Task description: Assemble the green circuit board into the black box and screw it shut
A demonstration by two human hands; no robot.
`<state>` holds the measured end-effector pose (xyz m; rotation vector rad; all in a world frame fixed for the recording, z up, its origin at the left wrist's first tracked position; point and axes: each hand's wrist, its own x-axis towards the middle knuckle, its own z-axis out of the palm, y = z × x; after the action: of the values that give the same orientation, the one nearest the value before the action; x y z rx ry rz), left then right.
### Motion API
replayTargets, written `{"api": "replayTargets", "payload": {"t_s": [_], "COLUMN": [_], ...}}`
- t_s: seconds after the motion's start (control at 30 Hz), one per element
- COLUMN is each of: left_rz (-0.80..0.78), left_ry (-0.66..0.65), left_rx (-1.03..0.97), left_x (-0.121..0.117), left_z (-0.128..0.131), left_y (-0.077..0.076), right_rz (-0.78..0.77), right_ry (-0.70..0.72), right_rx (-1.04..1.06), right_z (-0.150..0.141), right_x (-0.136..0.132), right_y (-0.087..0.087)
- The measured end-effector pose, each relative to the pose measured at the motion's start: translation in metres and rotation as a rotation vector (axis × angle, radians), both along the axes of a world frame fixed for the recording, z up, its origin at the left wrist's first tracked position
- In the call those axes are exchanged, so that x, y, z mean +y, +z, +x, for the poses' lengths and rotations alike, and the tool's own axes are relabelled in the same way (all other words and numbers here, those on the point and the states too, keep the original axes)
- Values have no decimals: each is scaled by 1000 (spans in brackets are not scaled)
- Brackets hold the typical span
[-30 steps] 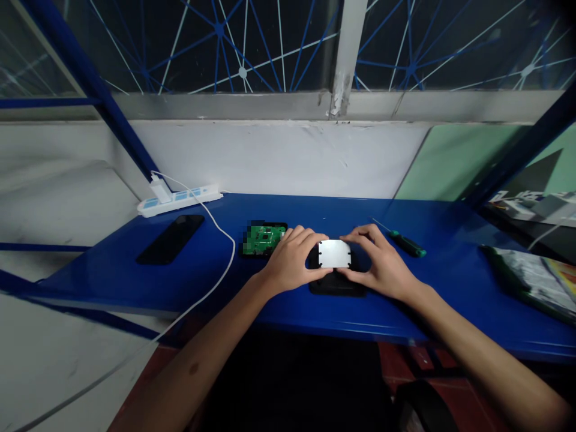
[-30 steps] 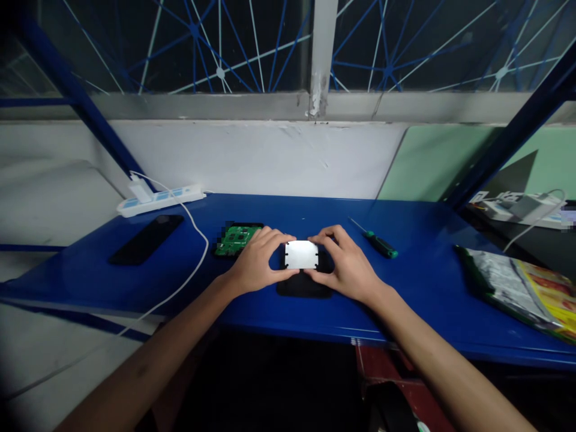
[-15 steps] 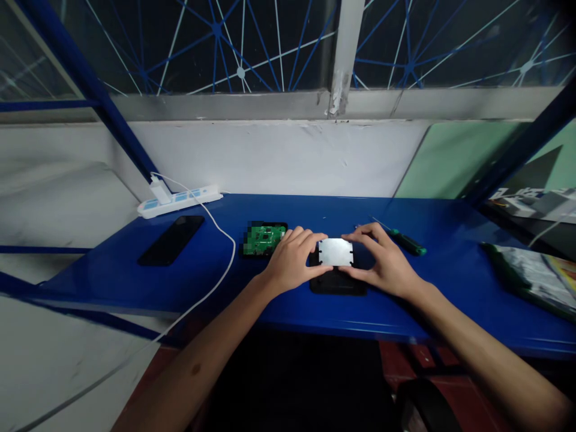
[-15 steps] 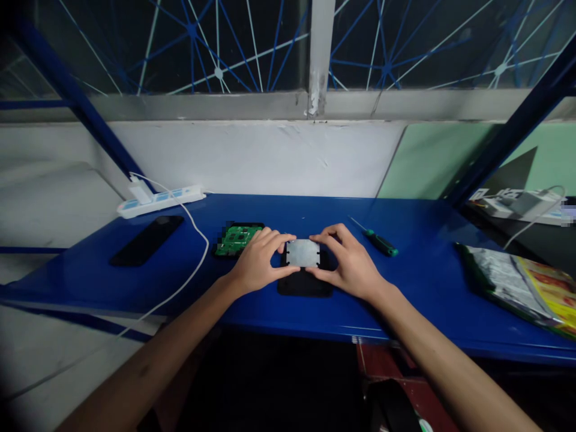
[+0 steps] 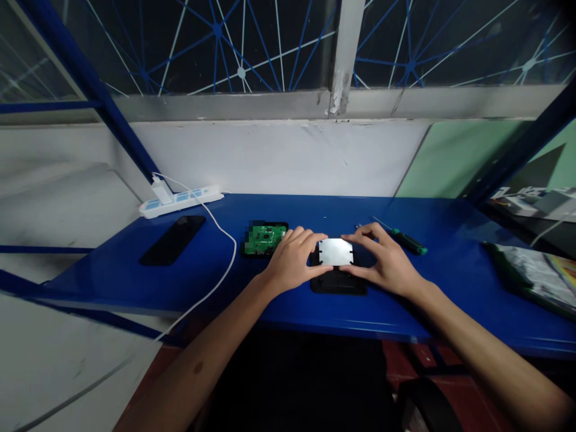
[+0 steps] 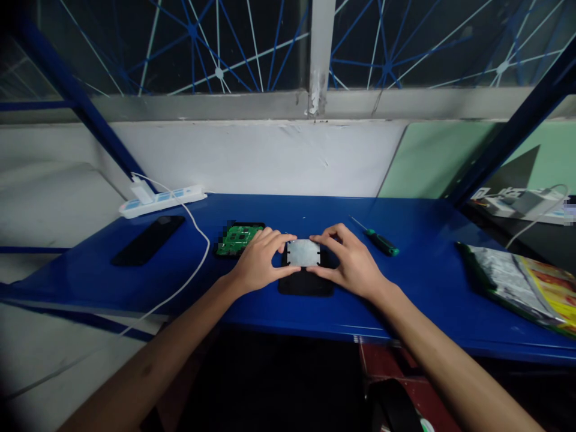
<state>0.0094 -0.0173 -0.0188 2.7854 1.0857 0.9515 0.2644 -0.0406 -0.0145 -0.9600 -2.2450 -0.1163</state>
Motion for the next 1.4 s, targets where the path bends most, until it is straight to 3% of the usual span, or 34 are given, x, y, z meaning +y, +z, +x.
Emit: {"api": "replayTargets", "payload": {"t_s": [0.5, 1.0, 1.17, 1.4], "left_rz": [20, 62, 8, -157], "left_ry": [27, -52, -70, -94], "left_rx": [84, 67, -1, -211], "left_x": [-3, -8, -10, -8], "left_z": [3, 10, 10, 6], "left_y": [6, 6, 9, 10], "right_rz": [122, 140, 146, -9], "right_ry": [24, 112, 101, 44], "right_rx": [-10, -27, -17, -15], "right_z": [-6, -16, -15, -13], "right_x": [-4, -10, -10, -5], "right_y": [1, 6, 8, 3]}}
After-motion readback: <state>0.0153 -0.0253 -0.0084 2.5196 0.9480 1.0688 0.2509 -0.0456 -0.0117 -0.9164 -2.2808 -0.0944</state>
